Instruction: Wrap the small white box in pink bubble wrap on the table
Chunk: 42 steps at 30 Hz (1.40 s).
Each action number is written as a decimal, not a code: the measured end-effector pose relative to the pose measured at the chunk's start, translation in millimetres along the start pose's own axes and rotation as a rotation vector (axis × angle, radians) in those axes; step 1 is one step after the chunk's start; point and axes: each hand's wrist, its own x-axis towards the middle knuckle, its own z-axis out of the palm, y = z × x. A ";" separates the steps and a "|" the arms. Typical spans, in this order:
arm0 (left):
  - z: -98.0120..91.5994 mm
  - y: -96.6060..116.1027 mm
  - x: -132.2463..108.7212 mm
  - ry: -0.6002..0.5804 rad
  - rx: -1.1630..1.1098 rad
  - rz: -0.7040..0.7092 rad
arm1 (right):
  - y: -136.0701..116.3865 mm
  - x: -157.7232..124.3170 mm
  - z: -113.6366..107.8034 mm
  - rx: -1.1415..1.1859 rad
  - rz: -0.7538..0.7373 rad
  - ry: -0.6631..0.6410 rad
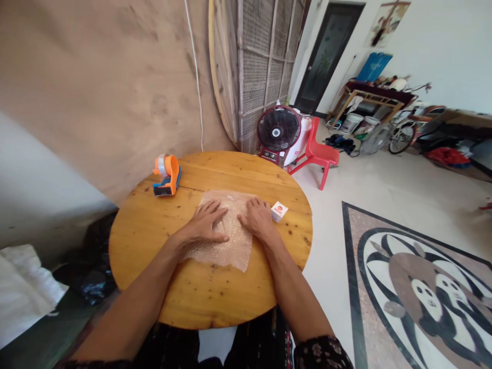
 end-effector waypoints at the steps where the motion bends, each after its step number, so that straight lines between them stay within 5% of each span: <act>1: 0.4 -0.5 0.4 -0.001 0.000 0.002 | 0.8 -0.1 -0.7 0.001 0.010 -0.003; 8: 1.9 -1.6 1.3 0.005 0.015 0.022 | -9.9 -1.5 -13.3 0.142 -0.156 0.232; 11: 0.7 -0.9 0.4 0.017 0.014 0.037 | -14.9 -2.9 -16.9 0.110 -0.203 0.128; 17: -0.1 -1.4 1.1 -0.006 -0.006 0.032 | -4.2 -5.1 -22.0 -0.043 -0.012 -0.113; 24: -5.8 8.1 -6.2 0.086 0.018 0.141 | 2.3 -6.1 -20.5 -0.055 0.005 -0.110; 35: 2.8 7.6 -1.2 -0.014 -0.002 0.118 | 14.5 -3.1 -19.2 0.034 -0.023 -0.015; 42: -0.3 9.9 -2.1 -0.032 -0.026 0.104 | 23.5 -7.8 -38.0 0.103 0.074 0.049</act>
